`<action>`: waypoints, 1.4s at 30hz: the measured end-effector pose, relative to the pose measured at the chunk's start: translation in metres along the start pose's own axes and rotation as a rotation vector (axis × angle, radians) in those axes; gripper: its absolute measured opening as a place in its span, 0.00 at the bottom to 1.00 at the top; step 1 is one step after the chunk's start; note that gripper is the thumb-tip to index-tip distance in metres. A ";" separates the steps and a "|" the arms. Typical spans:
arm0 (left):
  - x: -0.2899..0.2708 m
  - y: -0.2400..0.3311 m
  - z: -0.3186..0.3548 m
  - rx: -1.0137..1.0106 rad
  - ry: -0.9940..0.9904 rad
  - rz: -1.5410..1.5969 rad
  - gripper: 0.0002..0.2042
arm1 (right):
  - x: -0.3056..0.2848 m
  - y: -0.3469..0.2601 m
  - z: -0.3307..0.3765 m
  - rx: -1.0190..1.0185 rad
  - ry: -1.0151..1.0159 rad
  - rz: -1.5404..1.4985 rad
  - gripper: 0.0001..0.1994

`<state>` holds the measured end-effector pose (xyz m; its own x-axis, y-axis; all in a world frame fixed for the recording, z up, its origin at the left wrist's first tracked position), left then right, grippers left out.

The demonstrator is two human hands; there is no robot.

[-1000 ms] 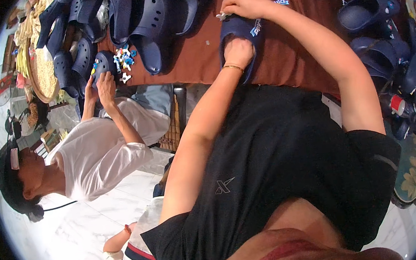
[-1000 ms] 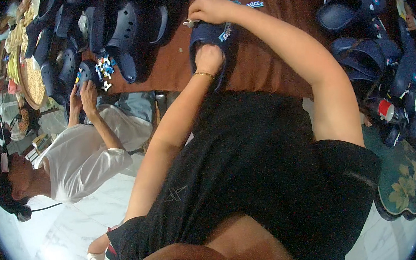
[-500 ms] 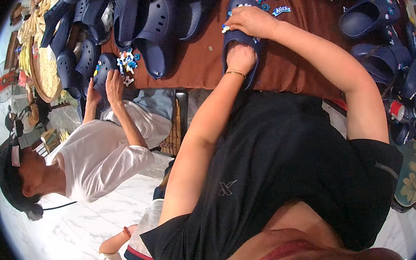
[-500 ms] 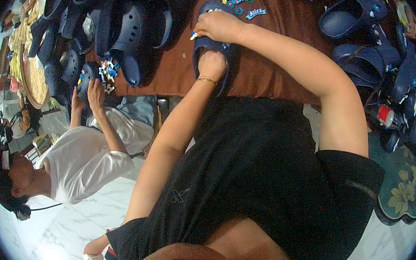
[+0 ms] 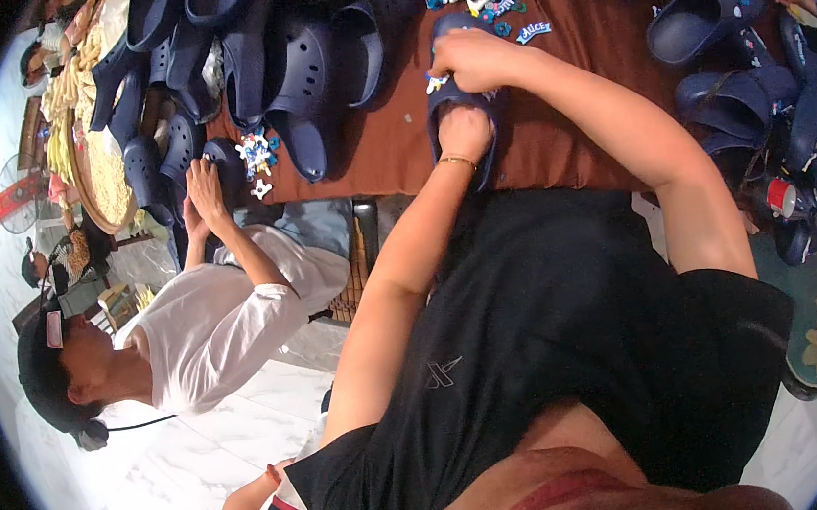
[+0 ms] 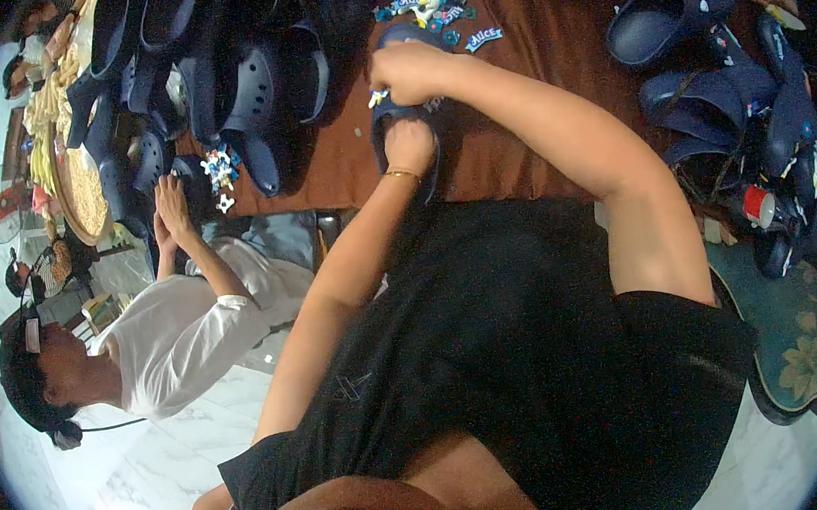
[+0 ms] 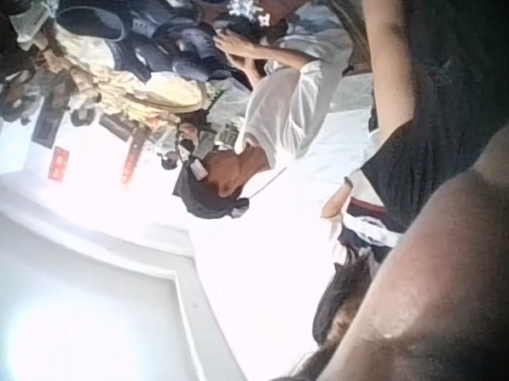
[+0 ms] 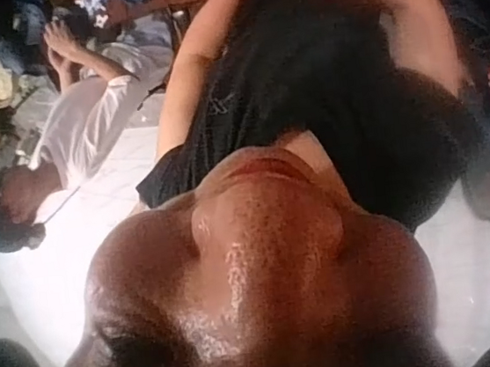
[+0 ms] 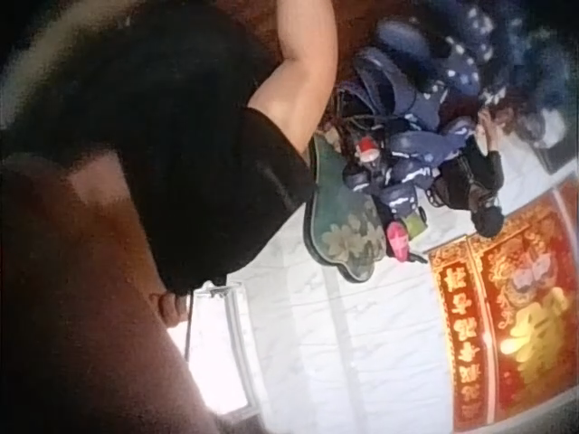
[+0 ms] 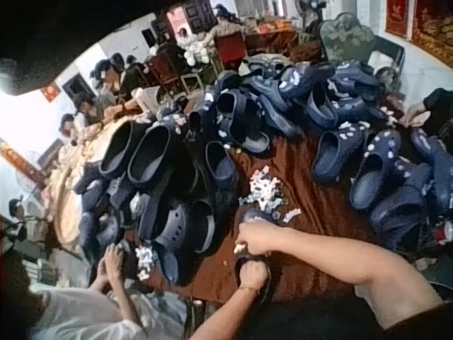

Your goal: The person is manually inserting decorative plastic charms into the ventilation holes of blue clog-style shoes.

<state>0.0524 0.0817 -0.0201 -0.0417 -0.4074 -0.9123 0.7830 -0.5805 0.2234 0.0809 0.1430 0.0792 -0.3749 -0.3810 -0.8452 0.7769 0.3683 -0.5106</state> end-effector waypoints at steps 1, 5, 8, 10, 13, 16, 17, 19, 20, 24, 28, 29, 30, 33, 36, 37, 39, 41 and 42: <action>-0.002 0.005 -0.003 0.016 0.007 -0.001 0.09 | 0.001 0.025 0.006 -0.027 0.063 -0.196 0.14; -0.001 0.003 -0.002 0.020 0.016 0.032 0.09 | -0.027 0.120 0.055 0.416 0.543 -0.219 0.11; -0.002 0.001 0.000 0.004 -0.012 0.060 0.09 | -0.013 0.141 0.065 0.611 0.422 -0.049 0.13; -0.007 0.005 -0.002 0.004 -0.064 0.084 0.10 | -0.005 0.150 0.068 0.622 0.391 0.005 0.15; -0.004 0.001 -0.001 0.047 -0.010 0.087 0.10 | 0.005 0.140 0.058 0.559 0.303 0.103 0.17; -0.007 0.001 0.001 0.026 -0.048 0.083 0.10 | -0.001 0.137 0.057 0.578 0.331 0.083 0.12; -0.009 0.003 0.001 0.029 -0.050 0.084 0.10 | 0.000 0.141 0.057 0.583 0.330 0.083 0.12; -0.019 0.009 0.002 0.050 0.024 0.106 0.12 | -0.016 0.152 0.069 0.553 0.589 -0.119 0.11; -0.019 0.007 0.003 0.045 0.024 0.105 0.12 | -0.020 0.146 0.066 0.549 0.586 -0.122 0.11; -0.014 0.002 0.004 0.015 -0.021 0.126 0.11 | -0.031 0.077 0.034 0.093 0.588 -0.160 0.08; -0.011 0.005 0.001 0.052 -0.015 0.120 0.11 | -0.027 0.044 0.030 -0.018 0.552 -0.031 0.07; -0.012 0.005 0.002 0.046 -0.017 0.124 0.11 | -0.028 0.034 0.035 -0.048 0.590 0.028 0.06; -0.013 0.006 0.002 0.044 -0.022 0.135 0.11 | -0.025 0.030 0.037 -0.051 0.585 0.024 0.06; -0.014 0.007 0.002 0.049 -0.012 0.149 0.10 | -0.026 0.017 0.045 0.037 0.672 0.157 0.04; -0.009 0.003 0.001 0.049 0.017 0.141 0.11 | -0.015 0.007 0.054 0.125 0.690 0.133 0.05; -0.007 0.000 0.001 0.042 0.030 0.131 0.12 | -0.013 0.005 0.056 0.169 0.686 0.128 0.06; -0.012 0.003 0.002 0.062 0.043 0.148 0.11 | -0.017 0.010 0.056 0.163 0.678 0.106 0.06; -0.015 0.009 0.002 0.080 0.059 0.166 0.10 | -0.028 0.033 0.061 0.109 0.827 0.034 0.06; -0.014 0.008 0.003 0.082 0.058 0.165 0.10 | -0.036 0.048 0.058 0.171 0.813 -0.064 0.06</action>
Point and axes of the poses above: each hand's wrist, its own z-axis away from the middle knuckle, its own x-axis out of the palm, y = z × x, the point moved 10 cm from there along -z, towards the middle knuckle, and after that the axes turned 9 degrees about -y, right-handed, at the moved point
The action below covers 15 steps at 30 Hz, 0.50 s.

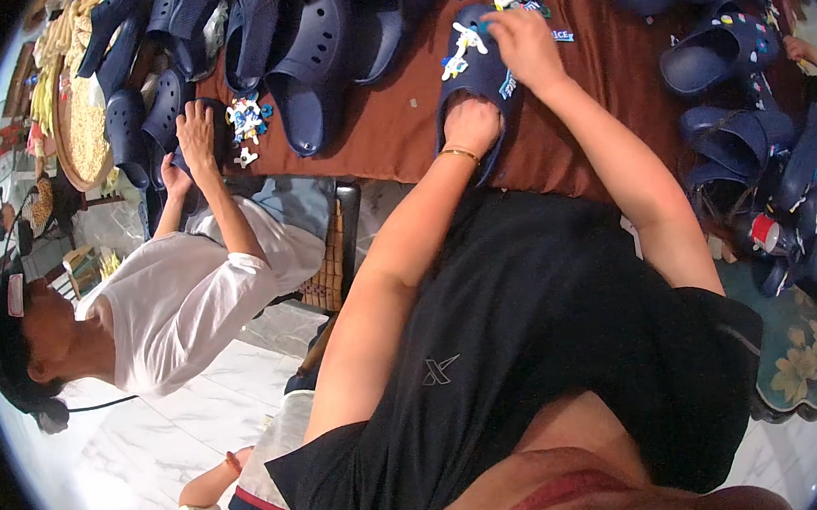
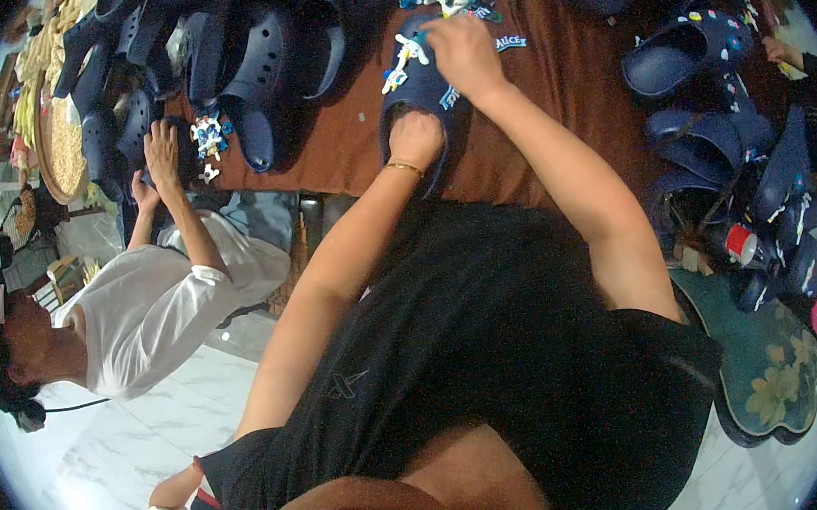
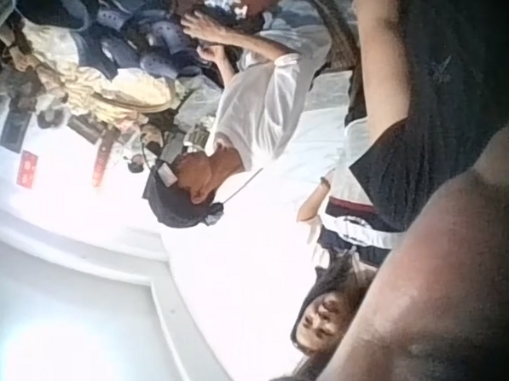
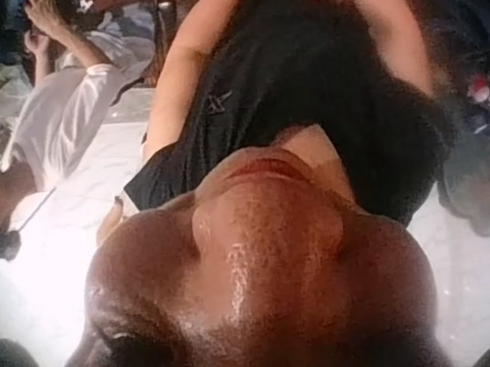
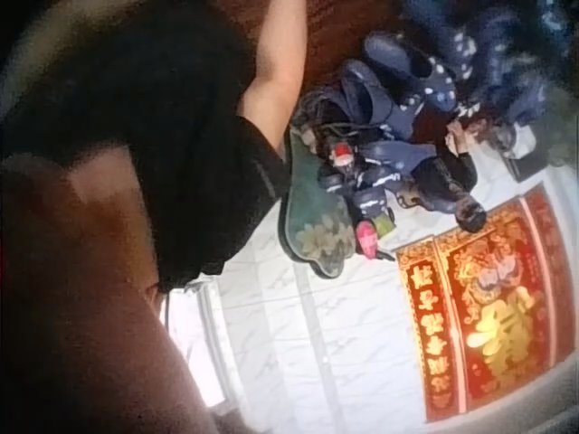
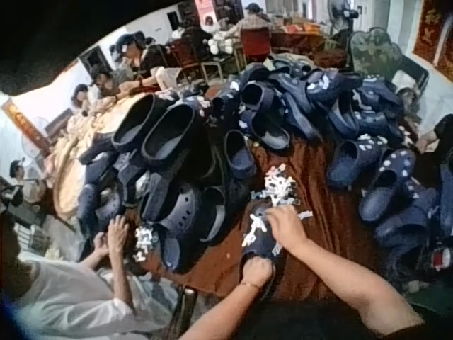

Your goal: The person is manually inserting decorative plastic charms into the ventilation holes of blue clog-style shoes.

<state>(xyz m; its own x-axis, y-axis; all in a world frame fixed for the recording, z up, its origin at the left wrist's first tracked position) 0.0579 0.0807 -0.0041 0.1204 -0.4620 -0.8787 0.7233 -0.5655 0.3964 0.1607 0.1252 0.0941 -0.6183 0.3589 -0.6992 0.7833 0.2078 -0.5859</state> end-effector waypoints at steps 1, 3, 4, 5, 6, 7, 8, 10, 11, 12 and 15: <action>0.001 -0.001 0.000 0.001 -0.002 -0.001 0.10 | -0.005 0.010 -0.009 0.042 0.026 0.006 0.07; 0.005 -0.004 0.000 -0.005 -0.011 -0.010 0.10 | 0.003 0.016 -0.020 0.103 -0.060 0.027 0.08; 0.008 -0.005 -0.001 -0.004 -0.022 -0.020 0.10 | 0.006 0.012 -0.021 0.100 -0.062 0.024 0.08; 0.007 -0.004 -0.001 -0.005 -0.022 -0.018 0.10 | 0.015 0.012 -0.020 0.166 -0.139 0.000 0.08; 0.005 -0.002 -0.002 -0.006 -0.026 -0.027 0.10 | 0.024 0.015 -0.019 0.234 -0.216 -0.024 0.08; 0.004 0.001 -0.003 -0.006 -0.030 -0.036 0.10 | 0.027 0.008 -0.017 0.130 -0.160 -0.035 0.08; 0.006 -0.001 -0.002 -0.010 -0.033 -0.037 0.10 | 0.029 0.000 -0.018 0.120 -0.156 0.013 0.08; 0.007 -0.006 -0.002 -0.020 -0.023 -0.045 0.10 | 0.031 -0.009 -0.017 0.111 -0.153 0.058 0.08; 0.008 -0.007 -0.002 -0.017 -0.018 -0.046 0.10 | 0.032 -0.008 -0.017 0.098 -0.169 0.020 0.08; 0.009 -0.007 -0.002 0.000 -0.016 -0.046 0.10 | 0.033 -0.007 -0.017 0.084 -0.187 -0.018 0.08; 0.004 -0.006 0.000 -0.040 -0.063 -0.017 0.10 | 0.023 0.020 -0.018 0.163 -0.130 -0.204 0.09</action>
Point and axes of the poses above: each hand's wrist, its own z-axis away from the middle knuckle, its own x-axis out of the palm, y = z × x, the point moved 10 cm from there along -z, towards the middle knuckle, and after that the axes turned 9 degrees about -y, right-handed, at the moved point
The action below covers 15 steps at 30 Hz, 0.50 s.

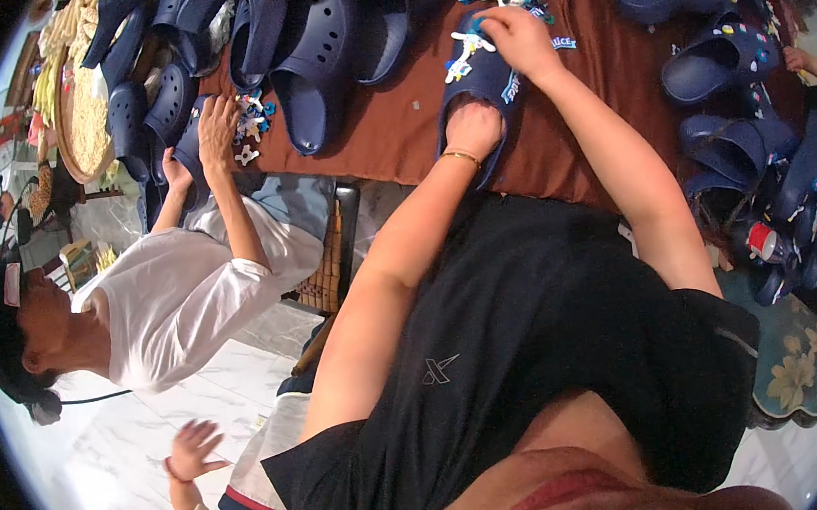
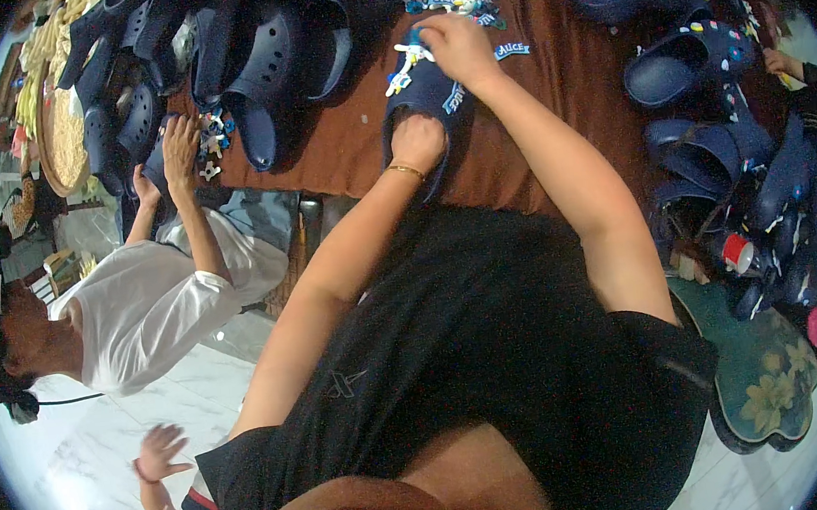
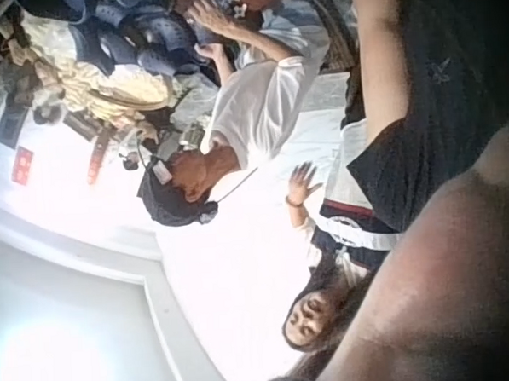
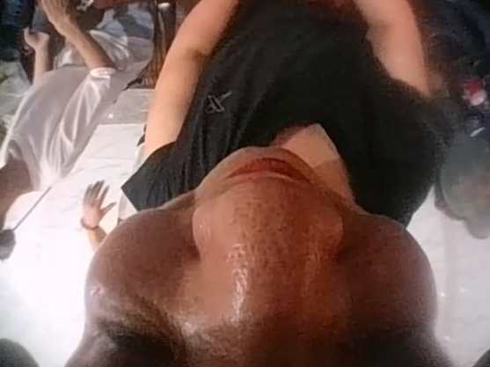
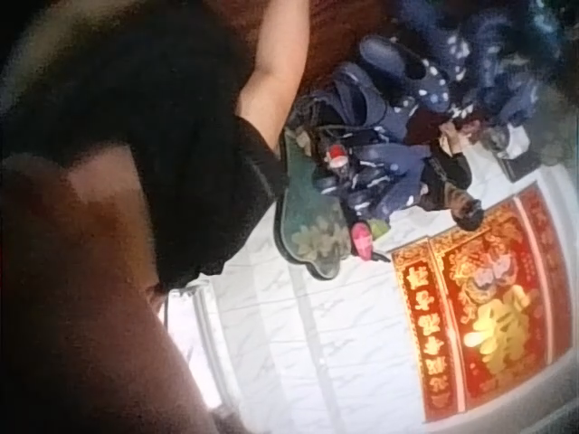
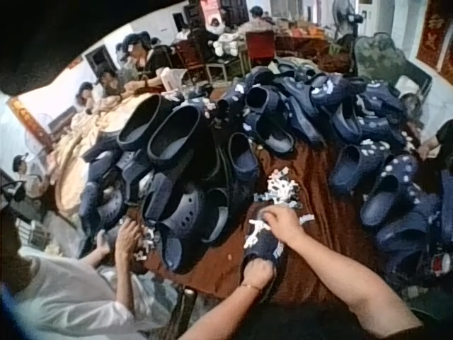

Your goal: The person is manually inserting decorative plastic charms into the ventilation holes of blue clog-style shoes.

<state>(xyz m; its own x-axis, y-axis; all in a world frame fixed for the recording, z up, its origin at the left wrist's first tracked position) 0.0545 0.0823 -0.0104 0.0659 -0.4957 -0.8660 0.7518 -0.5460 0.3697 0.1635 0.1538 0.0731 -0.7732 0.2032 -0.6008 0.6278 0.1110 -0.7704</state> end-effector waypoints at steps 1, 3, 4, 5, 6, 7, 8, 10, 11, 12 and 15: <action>-0.002 0.001 -0.001 -0.011 -0.007 0.018 0.10 | -0.007 0.015 -0.004 0.073 0.011 -0.001 0.10; -0.001 0.001 0.000 -0.027 -0.021 0.038 0.10 | -0.013 0.033 -0.008 0.181 -0.004 -0.067 0.10; -0.001 0.002 -0.001 -0.009 -0.014 0.035 0.11 | -0.014 0.039 -0.013 0.143 0.007 -0.022 0.10; -0.002 0.003 -0.001 0.006 -0.005 0.032 0.11 | -0.013 0.039 -0.016 0.142 0.004 -0.024 0.10; -0.002 0.002 0.000 0.003 -0.006 0.032 0.11 | -0.003 0.046 -0.018 0.209 -0.089 -0.039 0.10; -0.003 0.001 0.001 0.000 -0.005 0.039 0.11 | 0.006 0.053 -0.020 0.275 -0.181 -0.053 0.10; -0.004 0.002 0.001 0.000 -0.003 0.045 0.12 | 0.005 0.057 -0.022 0.275 -0.179 -0.052 0.10; -0.003 0.005 -0.001 0.018 0.015 0.043 0.12 | 0.022 0.065 -0.025 0.267 -0.355 -0.098 0.10; -0.002 0.003 -0.001 0.025 0.034 0.042 0.12 | 0.022 0.059 -0.027 0.265 -0.356 -0.100 0.10; 0.001 0.001 0.000 0.023 0.036 0.041 0.12 | 0.027 0.052 -0.030 0.246 -0.413 -0.031 0.09; -0.003 0.003 0.001 0.041 0.089 0.035 0.12 | 0.035 0.036 -0.033 0.160 -0.453 0.097 0.08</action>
Point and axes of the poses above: each hand's wrist, its own z-axis away from the middle knuckle, its own x-axis out of the palm, y = z × x, the point moved 10 cm from there along -z, towards the middle knuckle, and after that the axes turned 9 degrees about -y, right-handed, at the moved point
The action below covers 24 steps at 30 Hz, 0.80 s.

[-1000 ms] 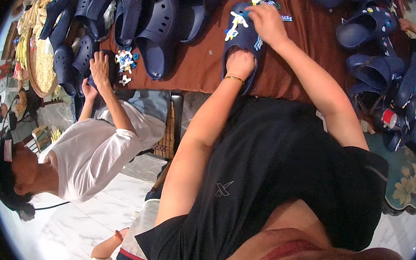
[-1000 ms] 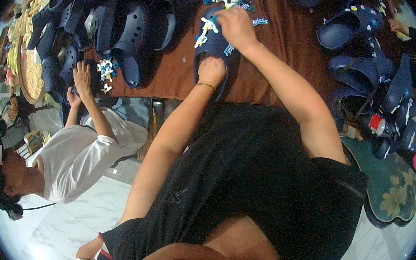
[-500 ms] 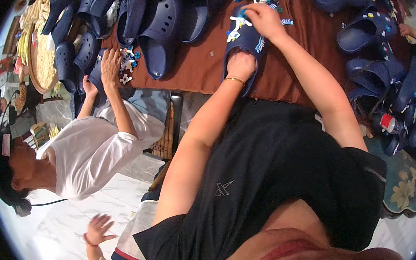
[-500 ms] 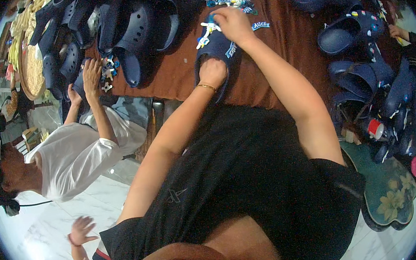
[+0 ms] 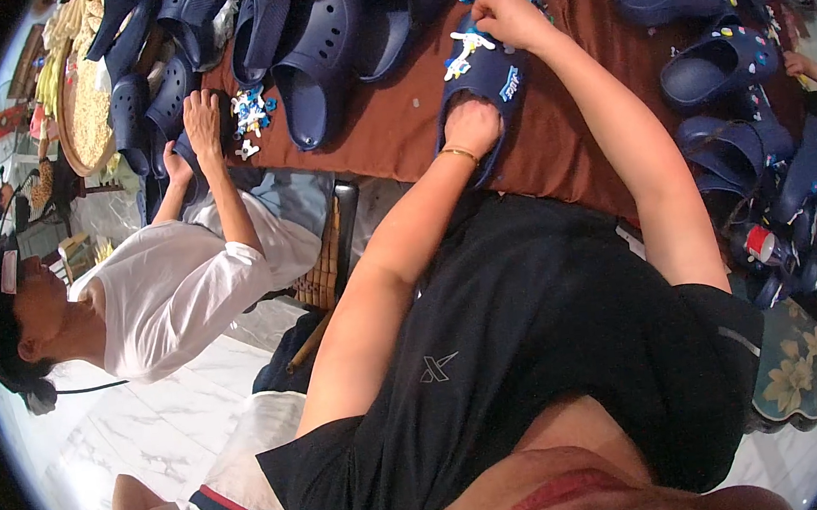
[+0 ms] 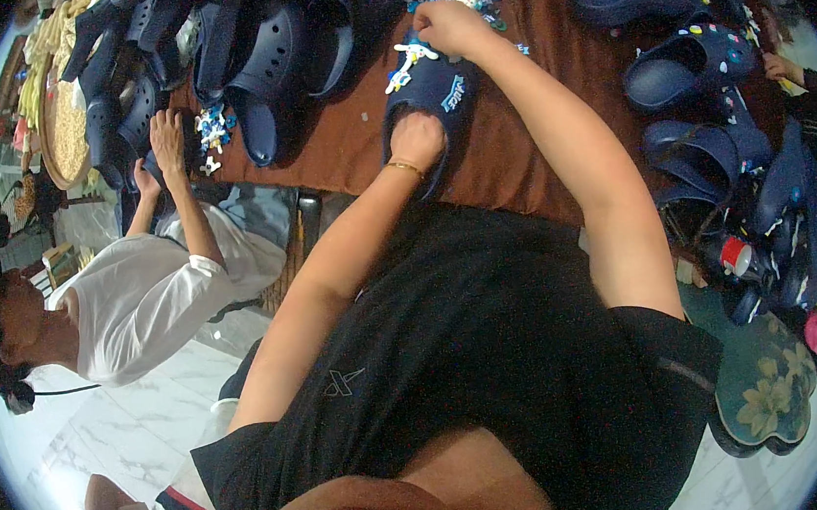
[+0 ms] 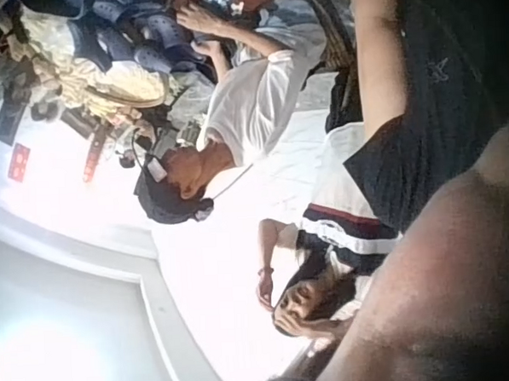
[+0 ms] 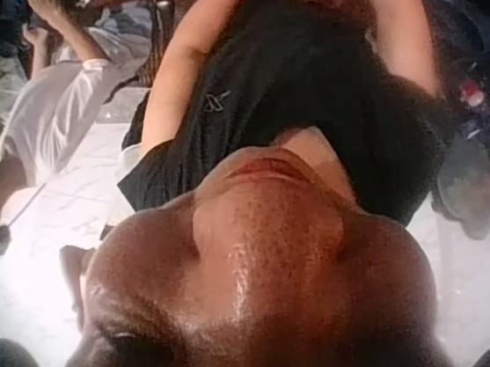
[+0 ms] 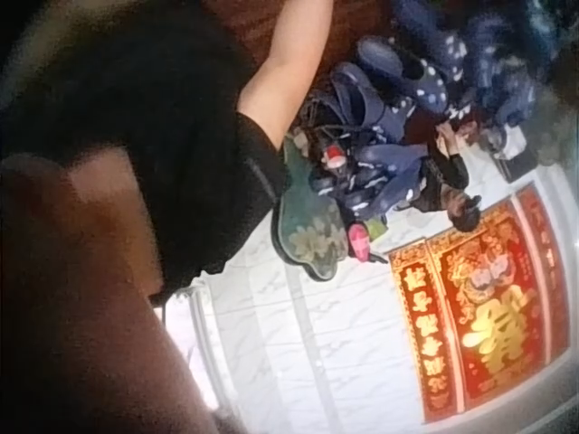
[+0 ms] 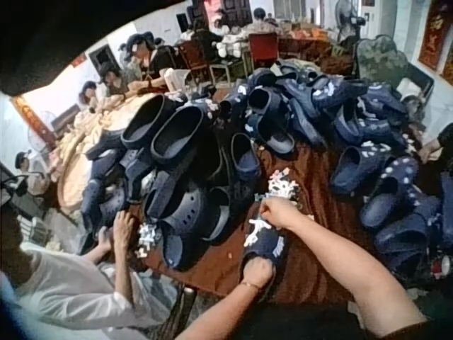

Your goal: The person is manually inserting decorative plastic charms into the ventilation holes of blue clog-style shoes.

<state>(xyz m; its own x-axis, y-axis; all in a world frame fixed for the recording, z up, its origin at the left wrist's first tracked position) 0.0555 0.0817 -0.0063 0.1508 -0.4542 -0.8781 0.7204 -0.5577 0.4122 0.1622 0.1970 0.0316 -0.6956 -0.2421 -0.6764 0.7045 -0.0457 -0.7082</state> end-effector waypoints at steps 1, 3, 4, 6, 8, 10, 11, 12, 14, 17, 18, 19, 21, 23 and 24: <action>0.001 -0.001 0.000 -0.008 -0.017 0.003 0.12 | -0.001 -0.007 0.000 -0.051 0.019 0.066 0.08; 0.001 -0.002 0.000 -0.018 -0.029 0.004 0.12 | -0.004 -0.015 -0.001 -0.144 0.005 0.132 0.07; 0.001 -0.001 0.000 -0.011 -0.027 0.012 0.11 | -0.005 -0.013 0.000 -0.168 -0.020 0.048 0.07; 0.000 0.002 -0.001 -0.008 -0.024 0.024 0.11 | -0.002 -0.008 0.001 -0.179 -0.106 -0.038 0.07; -0.001 0.002 -0.001 -0.034 -0.037 -0.011 0.10 | -0.002 -0.010 0.001 -0.200 -0.111 -0.021 0.07; 0.003 -0.001 0.001 -0.036 -0.036 -0.010 0.11 | -0.001 -0.017 0.000 -0.220 -0.115 -0.007 0.07; 0.002 -0.001 -0.001 -0.032 -0.033 -0.011 0.11 | 0.001 -0.015 -0.003 -0.179 -0.141 0.082 0.08; 0.002 -0.001 -0.002 -0.030 -0.031 -0.011 0.11 | 0.003 -0.013 -0.006 -0.137 -0.167 0.172 0.09; 0.005 -0.001 -0.002 -0.037 -0.085 -0.036 0.12 | -0.006 -0.016 -0.004 -0.115 -0.112 0.297 0.10; 0.001 0.001 -0.001 -0.036 -0.070 -0.016 0.12 | -0.004 -0.013 -0.012 -0.025 -0.192 0.472 0.15; 0.002 0.000 -0.001 -0.037 -0.071 -0.015 0.12 | 0.000 -0.014 -0.013 -0.012 -0.210 0.525 0.15; 0.001 0.000 -0.002 -0.018 -0.037 -0.011 0.12 | 0.003 -0.014 -0.013 0.002 -0.229 0.576 0.15; -0.002 -0.001 0.001 -0.011 -0.006 -0.004 0.12 | 0.006 -0.019 -0.010 0.050 -0.191 0.586 0.16; -0.001 0.000 0.002 -0.008 -0.015 0.034 0.11 | 0.003 -0.018 -0.003 0.155 -0.103 0.610 0.18; 0.001 0.000 0.002 -0.012 -0.017 0.035 0.11 | 0.005 -0.016 -0.002 0.198 -0.087 0.573 0.19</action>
<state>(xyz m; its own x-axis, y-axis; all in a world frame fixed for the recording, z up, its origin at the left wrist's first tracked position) 0.0540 0.0802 -0.0067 0.1649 -0.4852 -0.8587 0.7229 -0.5329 0.4399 0.1472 0.1982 0.0399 -0.1904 -0.3591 -0.9137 0.9817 -0.0618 -0.1803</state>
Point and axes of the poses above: each hand's wrist, its own z-axis away from the middle knuckle, its own x-axis out of the palm, y = z × x, the point moved 10 cm from there along -z, towards the middle knuckle, and after that the axes turned 9 degrees about -y, right-handed, at the moved point
